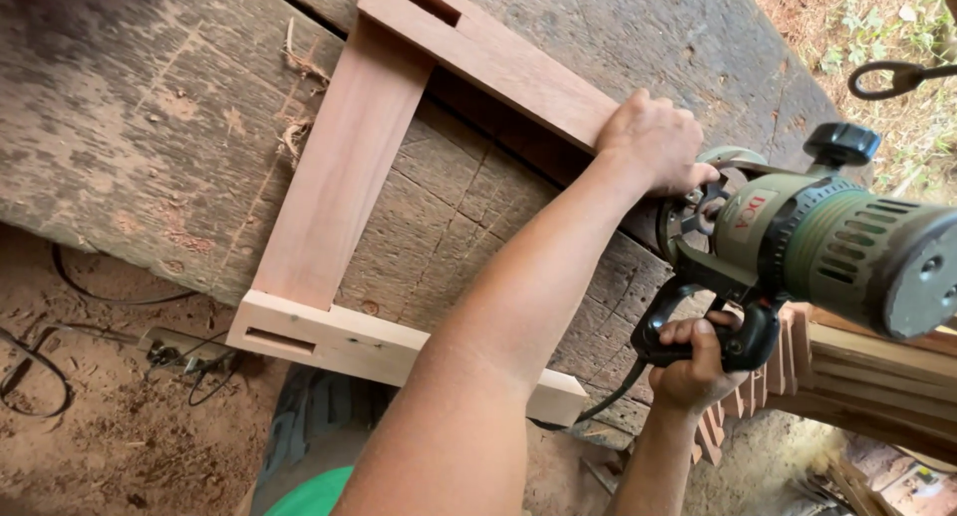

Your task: Using a wood router to shape the edges of wooden frame components on a workbench.

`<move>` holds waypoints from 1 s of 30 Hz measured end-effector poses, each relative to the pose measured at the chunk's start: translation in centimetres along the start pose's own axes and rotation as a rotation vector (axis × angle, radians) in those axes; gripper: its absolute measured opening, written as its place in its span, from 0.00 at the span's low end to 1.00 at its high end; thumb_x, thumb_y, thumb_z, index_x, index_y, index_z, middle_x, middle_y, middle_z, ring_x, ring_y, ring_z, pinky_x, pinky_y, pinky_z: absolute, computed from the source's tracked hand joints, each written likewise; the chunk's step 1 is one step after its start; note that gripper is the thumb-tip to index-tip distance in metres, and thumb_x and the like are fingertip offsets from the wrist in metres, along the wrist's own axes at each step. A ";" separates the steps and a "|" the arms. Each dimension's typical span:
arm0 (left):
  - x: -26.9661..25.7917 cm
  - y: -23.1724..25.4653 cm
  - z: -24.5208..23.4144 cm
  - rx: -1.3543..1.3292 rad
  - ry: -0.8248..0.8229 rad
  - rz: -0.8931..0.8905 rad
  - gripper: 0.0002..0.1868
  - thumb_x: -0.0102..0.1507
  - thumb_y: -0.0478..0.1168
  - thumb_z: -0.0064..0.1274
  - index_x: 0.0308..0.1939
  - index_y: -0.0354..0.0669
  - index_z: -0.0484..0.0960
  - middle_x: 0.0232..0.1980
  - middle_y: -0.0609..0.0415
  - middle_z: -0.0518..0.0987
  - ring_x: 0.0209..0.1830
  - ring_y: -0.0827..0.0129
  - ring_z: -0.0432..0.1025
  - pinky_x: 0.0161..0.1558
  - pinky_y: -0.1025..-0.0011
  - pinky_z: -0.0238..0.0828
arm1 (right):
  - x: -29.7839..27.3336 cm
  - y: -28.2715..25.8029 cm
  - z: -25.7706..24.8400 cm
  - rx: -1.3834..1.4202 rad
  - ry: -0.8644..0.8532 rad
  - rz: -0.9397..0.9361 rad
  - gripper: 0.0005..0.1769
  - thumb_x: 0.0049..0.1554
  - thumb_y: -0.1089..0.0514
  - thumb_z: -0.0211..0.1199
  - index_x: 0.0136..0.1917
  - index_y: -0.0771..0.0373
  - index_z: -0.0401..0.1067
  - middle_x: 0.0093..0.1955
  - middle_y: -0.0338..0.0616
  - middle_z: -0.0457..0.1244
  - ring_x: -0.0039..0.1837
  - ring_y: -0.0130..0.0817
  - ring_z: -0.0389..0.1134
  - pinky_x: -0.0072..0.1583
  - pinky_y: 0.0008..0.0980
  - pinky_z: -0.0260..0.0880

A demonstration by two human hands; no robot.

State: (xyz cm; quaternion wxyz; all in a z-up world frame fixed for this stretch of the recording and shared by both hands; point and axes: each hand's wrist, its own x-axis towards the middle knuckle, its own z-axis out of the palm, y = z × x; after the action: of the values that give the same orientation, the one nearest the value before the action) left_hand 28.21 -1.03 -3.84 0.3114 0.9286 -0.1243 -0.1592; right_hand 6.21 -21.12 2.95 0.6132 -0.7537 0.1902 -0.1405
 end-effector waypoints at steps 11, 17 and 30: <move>-1.6 0.3 -3.5 -0.084 -0.056 -0.082 0.33 0.60 0.71 0.36 0.44 0.57 0.87 0.48 0.59 0.86 0.55 0.61 0.78 0.59 0.52 0.63 | 1.6 -0.8 1.1 -0.019 -0.006 0.012 0.12 0.58 0.66 0.59 0.56 0.62 0.66 0.27 0.44 0.54 0.28 0.38 0.63 0.41 0.39 0.72; -1.2 0.6 -4.0 -0.131 -0.084 -0.127 0.33 0.61 0.69 0.31 0.44 0.58 0.87 0.48 0.59 0.87 0.56 0.61 0.78 0.59 0.52 0.63 | 2.7 -0.9 1.3 -0.001 -0.011 0.008 0.12 0.58 0.65 0.59 0.56 0.62 0.66 0.26 0.44 0.54 0.28 0.38 0.62 0.41 0.38 0.72; -1.9 0.6 -6.0 -0.198 -0.101 -0.205 0.38 0.63 0.66 0.21 0.46 0.53 0.87 0.52 0.52 0.86 0.59 0.57 0.78 0.61 0.50 0.63 | 5.6 -3.3 3.7 -0.066 -0.065 -0.103 0.11 0.54 0.72 0.60 0.52 0.68 0.68 0.24 0.45 0.53 0.26 0.37 0.61 0.38 0.34 0.66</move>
State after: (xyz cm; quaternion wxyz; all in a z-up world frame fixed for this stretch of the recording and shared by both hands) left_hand 28.61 2.33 1.50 0.3769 0.8919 -0.0280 -0.2484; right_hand 13.26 -19.86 5.31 0.5859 -0.7864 0.1358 -0.1410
